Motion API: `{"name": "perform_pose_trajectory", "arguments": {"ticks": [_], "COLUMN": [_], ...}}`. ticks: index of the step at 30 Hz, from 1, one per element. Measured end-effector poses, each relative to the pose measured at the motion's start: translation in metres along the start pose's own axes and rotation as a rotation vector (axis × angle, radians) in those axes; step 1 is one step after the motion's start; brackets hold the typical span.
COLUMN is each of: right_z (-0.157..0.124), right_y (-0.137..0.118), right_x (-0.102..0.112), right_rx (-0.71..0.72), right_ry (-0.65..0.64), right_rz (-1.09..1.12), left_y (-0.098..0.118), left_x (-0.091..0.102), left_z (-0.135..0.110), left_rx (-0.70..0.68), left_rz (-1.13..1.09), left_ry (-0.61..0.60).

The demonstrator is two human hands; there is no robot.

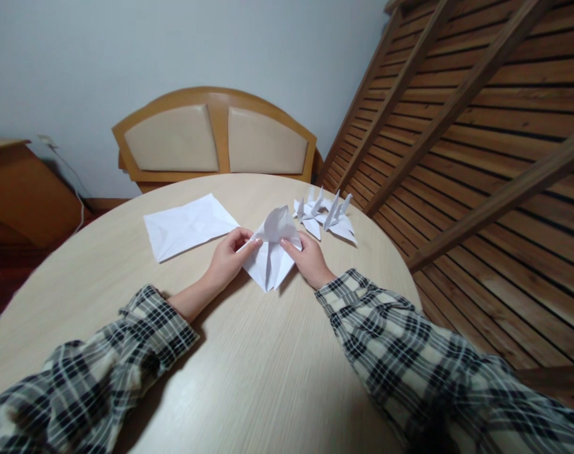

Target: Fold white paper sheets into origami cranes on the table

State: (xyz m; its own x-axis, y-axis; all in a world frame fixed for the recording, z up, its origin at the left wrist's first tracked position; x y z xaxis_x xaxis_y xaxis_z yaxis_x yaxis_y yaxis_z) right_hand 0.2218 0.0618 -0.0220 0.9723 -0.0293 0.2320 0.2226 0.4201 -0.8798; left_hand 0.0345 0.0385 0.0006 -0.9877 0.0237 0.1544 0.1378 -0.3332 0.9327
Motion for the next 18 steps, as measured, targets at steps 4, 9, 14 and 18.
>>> {"name": "perform_pose_trajectory", "arguments": {"ticks": [4,9,14,18], "right_z": [0.0004,0.0002,0.0003,0.0014], "right_y": [-0.0003,-0.0005,-0.0035,-0.0042], "right_x": [-0.0006,-0.0009,-0.0002,0.0002], "right_rx": [-0.007,0.007,0.049,0.064], "right_ry": [-0.006,-0.019,-0.033,-0.035], "right_rz": [0.011,0.005,-0.013,-0.037], "left_y": [0.0038,0.0051,0.0026,0.0007], "left_x": [0.0001,0.0008,0.001,0.001], "left_z": [-0.002,-0.0015,-0.0005,-0.0003], "left_rx": [-0.023,-0.054,-0.059,-0.059], "left_rz": [0.073,0.116,0.136,0.138], "left_ry": [0.024,0.053,0.066,0.05]}}
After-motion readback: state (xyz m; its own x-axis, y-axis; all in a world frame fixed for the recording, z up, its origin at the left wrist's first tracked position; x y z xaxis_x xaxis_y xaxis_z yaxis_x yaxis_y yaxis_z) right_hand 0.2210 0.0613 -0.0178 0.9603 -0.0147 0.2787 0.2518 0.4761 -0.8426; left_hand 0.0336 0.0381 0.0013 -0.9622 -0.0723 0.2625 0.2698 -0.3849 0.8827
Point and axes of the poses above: each hand's wrist, its own z-axis towards the middle knuckle, its own x-axis out of the back of the hand, y = z × x, the point moved 2 cm from there along z, towards the middle knuckle, and after that the axes turned 1 degree about -y, right-handed, at the moved point
